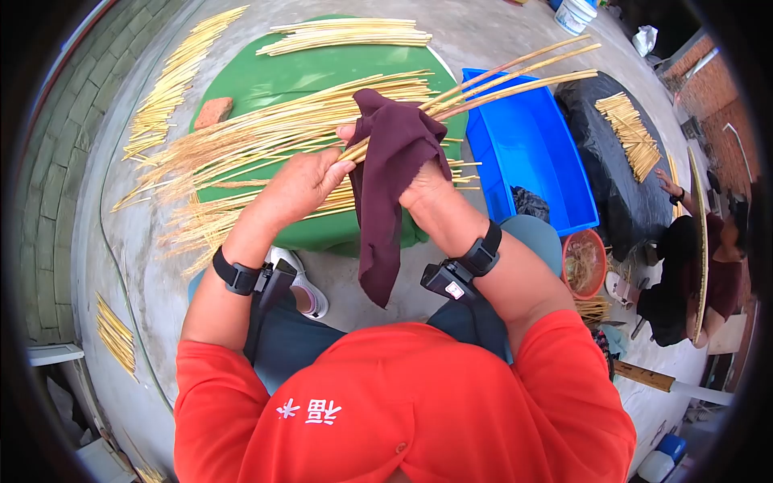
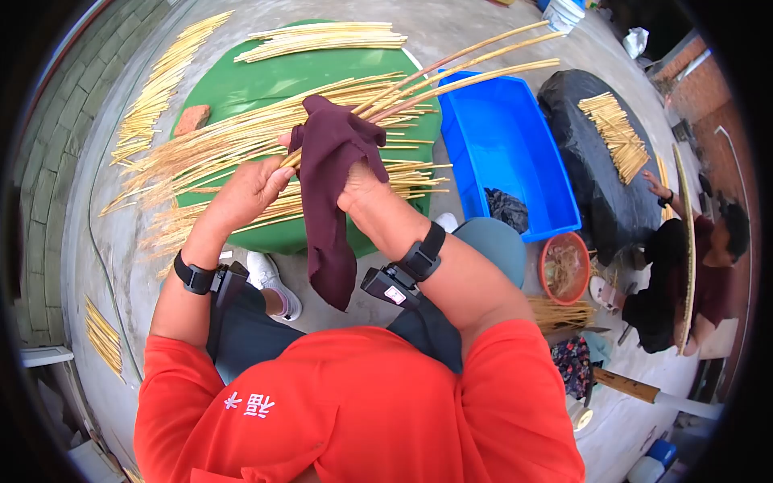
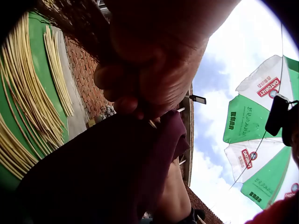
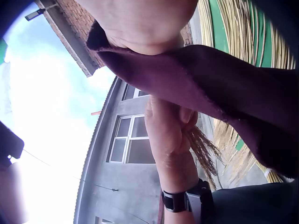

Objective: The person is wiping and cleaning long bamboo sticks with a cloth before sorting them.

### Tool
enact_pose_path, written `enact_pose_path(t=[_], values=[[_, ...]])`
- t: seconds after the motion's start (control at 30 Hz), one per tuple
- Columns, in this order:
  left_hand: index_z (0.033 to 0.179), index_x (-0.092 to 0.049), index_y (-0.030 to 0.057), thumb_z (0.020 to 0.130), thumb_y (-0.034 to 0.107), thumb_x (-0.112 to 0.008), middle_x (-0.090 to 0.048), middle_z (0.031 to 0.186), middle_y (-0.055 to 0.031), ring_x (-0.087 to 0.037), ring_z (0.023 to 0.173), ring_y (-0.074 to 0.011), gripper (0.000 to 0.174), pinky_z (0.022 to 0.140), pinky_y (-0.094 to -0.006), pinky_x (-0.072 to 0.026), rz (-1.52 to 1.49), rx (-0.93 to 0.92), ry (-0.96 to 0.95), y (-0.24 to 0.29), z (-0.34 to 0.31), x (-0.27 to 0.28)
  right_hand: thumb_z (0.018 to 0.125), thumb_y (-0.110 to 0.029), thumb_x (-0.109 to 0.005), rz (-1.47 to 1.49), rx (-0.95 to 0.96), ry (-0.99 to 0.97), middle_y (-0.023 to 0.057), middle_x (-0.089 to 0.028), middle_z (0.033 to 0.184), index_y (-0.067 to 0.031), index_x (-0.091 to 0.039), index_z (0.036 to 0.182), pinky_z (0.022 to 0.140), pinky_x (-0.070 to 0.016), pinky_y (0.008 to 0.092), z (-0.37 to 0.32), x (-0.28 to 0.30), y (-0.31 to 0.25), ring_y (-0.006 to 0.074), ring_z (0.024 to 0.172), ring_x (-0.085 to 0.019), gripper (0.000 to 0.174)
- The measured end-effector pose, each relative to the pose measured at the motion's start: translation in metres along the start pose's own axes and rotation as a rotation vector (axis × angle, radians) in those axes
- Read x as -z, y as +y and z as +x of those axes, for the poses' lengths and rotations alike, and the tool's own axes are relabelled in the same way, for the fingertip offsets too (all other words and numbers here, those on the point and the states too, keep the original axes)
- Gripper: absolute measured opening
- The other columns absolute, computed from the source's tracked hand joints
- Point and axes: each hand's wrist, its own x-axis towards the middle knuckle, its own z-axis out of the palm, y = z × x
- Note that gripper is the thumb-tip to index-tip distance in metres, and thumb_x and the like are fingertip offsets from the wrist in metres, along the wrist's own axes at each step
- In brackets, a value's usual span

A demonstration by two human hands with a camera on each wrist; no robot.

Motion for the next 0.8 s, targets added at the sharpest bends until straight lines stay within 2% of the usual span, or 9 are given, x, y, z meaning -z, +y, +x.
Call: enact_pose_path(t=[0.1,0.17,0.27,0.37,0.43,0.5,0.53,0.6,0.8], values=[[0.075,-0.049,0.0012,0.088,0.035,-0.044,-0.050,0.063,-0.0209,-0.048,0.062,-0.0396,0.037,0.056,-0.0437,-0.0371,0.144,0.089,-0.073,-0.015,-0.009,0.010,0.079,-0.014,-0.058,-0.179,0.167,0.099,0.0128,-0.059,0.075,0.0031,-0.057,0.079,0.062,-0.0468,0.0276,0.009,0.020,-0.039,0.0188,0.070,-0.056,0.017],[0.074,-0.049,0.0014,0.088,0.036,-0.044,-0.049,0.062,-0.0205,-0.047,0.061,-0.0389,0.038,0.055,-0.0430,-0.0366,0.124,0.101,-0.087,-0.023,-0.017,0.013,0.077,-0.013,-0.060,-0.142,0.309,0.190,0.0158,-0.060,0.075,0.0052,-0.057,0.073,0.067,-0.0480,0.0304,0.008,0.035,-0.068,0.0227,0.073,-0.057,0.019],[0.073,-0.048,0.0016,0.087,0.037,-0.045,-0.048,0.062,-0.0203,-0.047,0.061,-0.0384,0.038,0.055,-0.0427,-0.0365,0.184,0.099,-0.081,-0.044,-0.030,0.020,0.079,-0.015,-0.059,0.099,0.403,0.252,0.0202,-0.060,0.081,0.0080,-0.056,0.079,0.077,-0.0488,0.0372,0.008,0.064,-0.106,0.0288,0.079,-0.058,0.023],[0.075,-0.049,0.0015,0.086,0.035,-0.047,-0.048,0.063,-0.0200,-0.047,0.061,-0.0379,0.036,0.056,-0.0418,-0.0368,0.223,0.110,-0.049,-0.062,-0.043,0.037,0.085,-0.022,-0.050,-0.012,0.516,0.316,0.0176,-0.058,0.095,0.0071,-0.054,0.089,0.081,-0.0463,0.0363,-0.001,0.083,-0.135,0.0276,0.087,-0.056,0.030],[0.076,-0.044,-0.0002,0.086,0.028,-0.051,-0.042,0.060,-0.0171,-0.037,0.055,-0.0301,0.030,0.054,-0.0352,-0.0354,0.192,0.120,0.002,-0.073,-0.051,0.043,0.085,-0.022,-0.048,0.041,0.528,0.345,0.0141,-0.058,0.092,0.0020,-0.055,0.086,0.079,-0.0456,0.0352,-0.010,0.084,-0.146,0.0259,0.086,-0.055,0.025],[0.085,-0.050,0.0018,0.084,0.034,-0.051,-0.050,0.065,-0.0202,-0.049,0.064,-0.0372,0.032,0.057,-0.0398,-0.0384,0.232,0.228,-0.057,-0.078,-0.050,0.047,0.085,-0.022,-0.046,0.097,0.534,0.363,0.0106,-0.057,0.089,-0.0030,-0.055,0.083,0.077,-0.0450,0.0342,-0.012,0.094,-0.149,0.0243,0.086,-0.053,0.021],[0.084,-0.050,0.0020,0.084,0.035,-0.051,-0.050,0.065,-0.0204,-0.049,0.065,-0.0372,0.033,0.057,-0.0401,-0.0385,0.252,0.220,0.073,-0.079,-0.047,0.042,0.084,-0.021,-0.046,0.305,0.471,0.029,0.0080,-0.055,0.084,-0.0079,-0.054,0.080,0.074,-0.0439,0.0329,-0.008,0.109,-0.144,0.0223,0.084,-0.051,0.016],[0.081,-0.048,0.0029,0.084,0.038,-0.051,-0.051,0.064,-0.0196,-0.051,0.064,-0.0375,0.035,0.055,-0.0417,-0.0390,0.355,0.184,0.287,-0.071,-0.034,0.031,0.079,-0.021,-0.051,0.479,0.446,-0.246,0.0019,-0.046,0.071,-0.0180,-0.048,0.072,0.068,-0.0410,0.0283,0.008,0.139,-0.138,0.0174,0.078,-0.045,0.009],[0.075,-0.046,0.0067,0.079,0.031,-0.057,-0.054,0.064,-0.0133,-0.055,0.061,-0.0312,0.027,0.052,-0.0385,-0.0428,0.590,0.101,0.456,-0.026,0.004,-0.013,0.086,-0.021,-0.048,0.385,0.205,-0.189,0.0026,-0.050,0.097,-0.0149,-0.048,0.097,0.077,-0.0435,0.0282,0.028,0.147,-0.027,0.0142,0.091,-0.050,0.013]])
